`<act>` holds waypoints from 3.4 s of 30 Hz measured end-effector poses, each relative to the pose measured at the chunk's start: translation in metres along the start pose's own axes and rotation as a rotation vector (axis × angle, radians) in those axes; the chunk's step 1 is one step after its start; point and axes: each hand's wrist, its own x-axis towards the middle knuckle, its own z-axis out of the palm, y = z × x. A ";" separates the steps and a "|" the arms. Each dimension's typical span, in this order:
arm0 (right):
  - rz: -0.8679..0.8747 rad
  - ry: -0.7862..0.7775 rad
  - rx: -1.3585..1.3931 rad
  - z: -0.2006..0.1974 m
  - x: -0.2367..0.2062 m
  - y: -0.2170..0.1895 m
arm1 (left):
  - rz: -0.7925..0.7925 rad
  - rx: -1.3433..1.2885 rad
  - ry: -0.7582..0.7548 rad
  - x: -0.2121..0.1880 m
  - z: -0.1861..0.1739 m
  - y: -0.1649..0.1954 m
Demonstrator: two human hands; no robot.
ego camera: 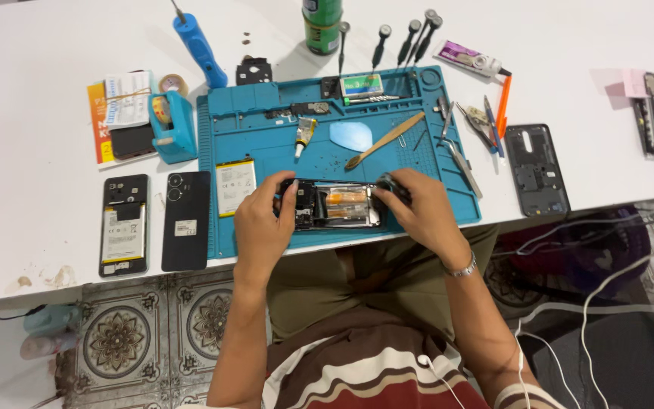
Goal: The person reassembles a disassembled smartphone on a repair bench. They connect internal ribbon cables, place the display assembly onto the chassis, and secure the battery cover with screws using a screwdriver. The phone remains open at the end of the clip.
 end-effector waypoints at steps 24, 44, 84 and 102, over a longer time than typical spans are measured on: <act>0.333 0.422 0.629 -0.015 -0.014 0.051 | 0.046 0.628 0.100 -0.004 -0.031 -0.040; 0.315 0.414 0.749 -0.017 -0.010 0.060 | -0.062 0.651 -0.282 0.056 -0.049 -0.056; 0.315 0.440 0.842 -0.017 -0.010 0.065 | 0.033 -0.145 -0.176 0.022 0.035 0.009; 0.310 0.448 0.830 -0.016 -0.009 0.064 | 0.284 0.243 -0.164 -0.014 0.018 0.013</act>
